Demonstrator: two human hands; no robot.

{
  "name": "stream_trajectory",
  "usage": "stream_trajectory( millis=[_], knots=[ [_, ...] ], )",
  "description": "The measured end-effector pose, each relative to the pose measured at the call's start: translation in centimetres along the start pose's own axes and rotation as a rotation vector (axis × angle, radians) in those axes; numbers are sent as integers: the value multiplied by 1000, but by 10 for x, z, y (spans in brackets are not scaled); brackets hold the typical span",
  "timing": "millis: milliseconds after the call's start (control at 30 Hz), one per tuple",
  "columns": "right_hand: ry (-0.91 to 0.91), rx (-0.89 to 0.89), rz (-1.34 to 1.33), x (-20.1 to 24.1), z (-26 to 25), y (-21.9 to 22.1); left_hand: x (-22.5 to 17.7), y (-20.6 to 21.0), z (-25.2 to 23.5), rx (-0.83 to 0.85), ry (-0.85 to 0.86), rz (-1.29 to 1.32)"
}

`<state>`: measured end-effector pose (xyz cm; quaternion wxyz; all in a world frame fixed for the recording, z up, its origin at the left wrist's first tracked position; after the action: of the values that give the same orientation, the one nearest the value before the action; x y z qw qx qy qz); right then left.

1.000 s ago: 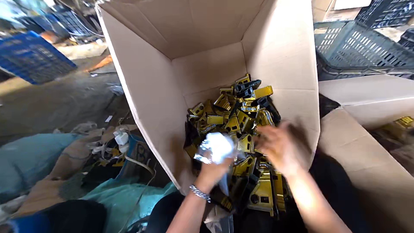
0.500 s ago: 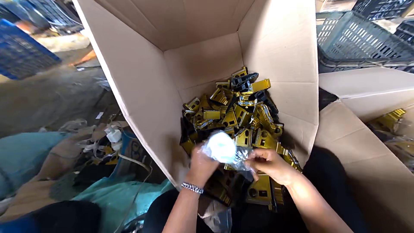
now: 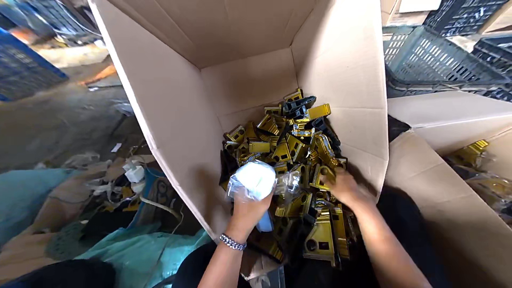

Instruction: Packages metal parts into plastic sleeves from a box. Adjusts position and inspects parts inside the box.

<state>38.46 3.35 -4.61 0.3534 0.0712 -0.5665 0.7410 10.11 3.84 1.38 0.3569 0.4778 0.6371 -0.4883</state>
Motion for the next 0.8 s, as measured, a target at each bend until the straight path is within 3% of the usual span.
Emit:
stream_trajectory(
  millis=[133,200,300,367,400,467,500,600,633,700,800],
  knots=[
    [-26,-62,-165,-5,3,28,-5,-1,-2,-71,35,52],
    [-67,-47,-327,-8,8,19,-4,-1,-1,-71,48,-4],
    [-256,-172,-781,-7,29,-19,-11,-2,4,-95,171,-88],
    [-427,-68,-985,11,55,-35,-15,1,9,-76,189,-74],
    [-509,77,-1029,25,68,-35,-13,6,11,-55,173,-27],
    [-544,349,-971,54,80,-19,-6,19,13,9,60,144],
    [-531,357,-881,66,81,-11,-5,25,12,33,-39,258],
    [-583,-68,-421,95,75,1,-18,22,7,-11,-261,469],
    [-593,-79,-228,107,76,10,-22,17,6,-26,-274,482],
    [-529,146,51,124,76,35,-21,6,8,-28,-248,419],
    [-481,171,-56,130,59,46,-13,1,7,-17,-69,185]
  ],
)
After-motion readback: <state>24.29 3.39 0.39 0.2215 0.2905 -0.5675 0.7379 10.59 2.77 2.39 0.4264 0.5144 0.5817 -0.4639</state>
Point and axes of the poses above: each hand's wrist, its own z-axis away from the middle knuckle, its own y-axis out of the palm, x = y × z, the point moved 6 cm from there along -z, towards the middle knuckle, and after that the axes turned 1 degree about z, right-handed, at the moved point
